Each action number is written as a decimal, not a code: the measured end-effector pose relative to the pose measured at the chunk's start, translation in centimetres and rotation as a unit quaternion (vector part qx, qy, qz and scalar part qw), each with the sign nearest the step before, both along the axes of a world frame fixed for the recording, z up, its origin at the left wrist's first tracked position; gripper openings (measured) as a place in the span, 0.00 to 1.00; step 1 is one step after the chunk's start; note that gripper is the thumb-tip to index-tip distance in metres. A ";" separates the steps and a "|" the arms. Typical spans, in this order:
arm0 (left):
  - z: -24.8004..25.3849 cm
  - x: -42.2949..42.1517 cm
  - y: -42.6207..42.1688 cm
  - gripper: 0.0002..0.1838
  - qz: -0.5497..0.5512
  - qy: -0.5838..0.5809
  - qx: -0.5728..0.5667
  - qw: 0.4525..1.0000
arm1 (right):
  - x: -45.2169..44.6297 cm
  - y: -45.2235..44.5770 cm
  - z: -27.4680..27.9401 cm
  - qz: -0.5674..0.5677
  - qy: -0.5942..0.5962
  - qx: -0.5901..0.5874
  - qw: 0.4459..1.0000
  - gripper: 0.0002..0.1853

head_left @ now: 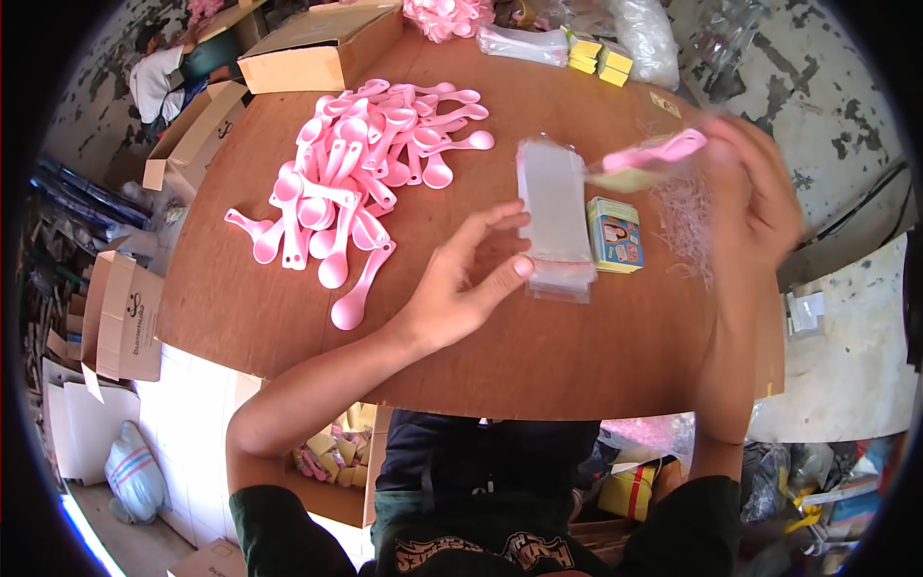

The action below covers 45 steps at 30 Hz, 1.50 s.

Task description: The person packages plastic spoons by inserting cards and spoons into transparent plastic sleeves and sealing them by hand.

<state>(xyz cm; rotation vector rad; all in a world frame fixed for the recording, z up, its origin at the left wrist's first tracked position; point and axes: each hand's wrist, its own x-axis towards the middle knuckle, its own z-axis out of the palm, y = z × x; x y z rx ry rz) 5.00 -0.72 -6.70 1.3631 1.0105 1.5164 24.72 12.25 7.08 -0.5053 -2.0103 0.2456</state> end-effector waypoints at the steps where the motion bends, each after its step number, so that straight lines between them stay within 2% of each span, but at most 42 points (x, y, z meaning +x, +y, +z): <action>1: -0.1 0.0 0.0 0.30 -0.002 -0.001 0.001 1.000 | 0.1 0.7 0.5 -0.002 -0.087 0.161 0.983 0.08; 2: -0.4 -0.1 0.1 0.28 0.018 -0.009 0.005 1.000 | 0.1 0.6 0.2 -0.014 -0.129 0.051 0.990 0.08; 5: 0.0 -0.3 0.3 0.25 0.057 -0.015 0.015 0.998 | 0.3 -1.3 0.7 0.036 -0.165 0.009 0.986 0.08; 7: -0.2 -0.5 0.2 0.21 0.058 -0.002 0.030 0.998 | 0.5 -2.3 0.8 0.074 -0.159 0.028 0.984 0.08; 9: -0.5 -0.4 0.4 0.19 0.063 -0.015 0.032 0.997 | 0.8 -4.0 0.7 0.155 -0.089 -0.181 0.967 0.10; 10: -0.7 -0.3 0.4 0.17 0.067 -0.028 0.033 0.997 | 0.7 -4.6 0.5 0.154 -0.088 -0.182 0.967 0.10; 11: -0.8 -0.6 0.4 0.17 0.066 -0.028 0.032 0.997 | 0.6 -5.3 0.3 0.164 -0.074 -0.292 0.939 0.10; 12: -0.9 -1.1 0.2 0.16 -0.029 -0.089 0.014 0.996 | 0.5 -5.6 0.2 0.173 -0.059 -0.397 0.899 0.11; 13: -0.9 -1.4 0.2 0.15 -0.122 -0.149 -0.004 0.981 | 0.4 -5.4 -0.6 0.173 -0.058 -0.396 0.900 0.11; 15: -0.2 -0.7 0.0 0.15 -0.129 -0.183 -0.018 0.975 | 0.0 -4.1 -4.1 0.226 -0.064 -0.516 0.824 0.12; 17: -0.2 -0.5 -0.2 0.15 -0.091 -0.099 -0.040 0.990 | -0.5 -4.0 -6.5 0.214 -0.055 -0.524 0.823 0.11; 19: -0.5 -0.2 0.1 0.15 -0.085 -0.114 -0.051 0.989 | -0.9 -3.6 -8.1 0.202 -0.046 -0.532 0.821 0.10; 20: -0.9 -0.3 0.2 0.15 -0.076 -0.073 -0.057 0.993 | -1.0 -3.4 -8.8 0.179 -0.079 -0.366 0.910 0.09; 21: -1.1 -0.3 0.3 0.16 -0.068 -0.032 -0.062 0.995 | -1.0 -3.3 -9.1 0.149 -0.110 -0.186 0.965 0.08; 22: -1.2 -0.3 0.3 0.17 -0.066 -0.015 -0.069 0.995 | -1.4 -4.0 -8.6 0.100 -0.129 -0.104 0.981 0.07; 23: -1.2 -0.2 0.3 0.17 -0.069 -0.015 -0.069 0.995 | -1.5 -4.2 -8.7 0.097 -0.129 -0.105 0.981 0.07; 26: -0.8 0.2 0.1 0.17 -0.067 0.030 -0.056 0.996 | -1.9 -4.5 -9.5 0.052 -0.141 0.006 0.989 0.05; 28: -0.2 0.4 -0.4 0.18 -0.032 0.119 -0.009 0.992 | -2.0 -4.5 -9.4 0.043 -0.161 0.046 0.985 0.05; 29: -0.3 0.4 -0.4 0.18 -0.032 0.120 -0.009 0.992 | -2.1 -4.5 -9.3 0.036 -0.182 0.087 0.979 0.05; 32: -0.8 0.4 -0.4 0.17 0.004 0.165 0.031 0.986 | -2.1 -5.1 -8.7 0.027 -0.225 0.121 0.966 0.05; 34: -0.9 0.4 -0.6 0.17 0.031 0.269 0.074 0.960 | -2.2 -5.4 -8.5 0.018 -0.252 0.145 0.957 0.05; 35: -0.9 0.4 -0.7 0.17 0.030 0.269 0.074 0.960 | -2.2 -5.6 -8.5 0.010 -0.280 0.168 0.945 0.06; 37: -0.6 0.3 -0.9 0.17 0.023 0.334 0.075 0.939 | -2.2 -5.6 -9.0 0.012 -0.284 0.179 0.942 0.05; 40: -0.9 0.2 -0.7 0.17 0.014 0.360 0.095 0.928 | -2.3 -5.4 -9.5 0.022 -0.277 0.173 0.945 0.07; 42: -0.8 0.2 -0.7 0.18 0.009 0.332 0.101 0.938 | -2.1 -4.6 -9.8 0.045 -0.215 0.100 0.970 0.06; 43: -0.7 0.3 -0.6 0.18 0.005 0.303 0.106 0.947 | -1.8 -4.4 -9.5 0.045 -0.215 0.100 0.970 0.06; 44: -0.7 0.3 -0.6 0.18 0.005 0.303 0.107 0.947 | -1.5 -4.3 -8.9 0.083 -0.169 0.005 0.982 0.06; 45: -0.7 0.4 -0.6 0.18 -0.001 0.234 0.111 0.966 | -1.1 -4.2 -8.1 0.121 -0.120 -0.090 0.981 0.06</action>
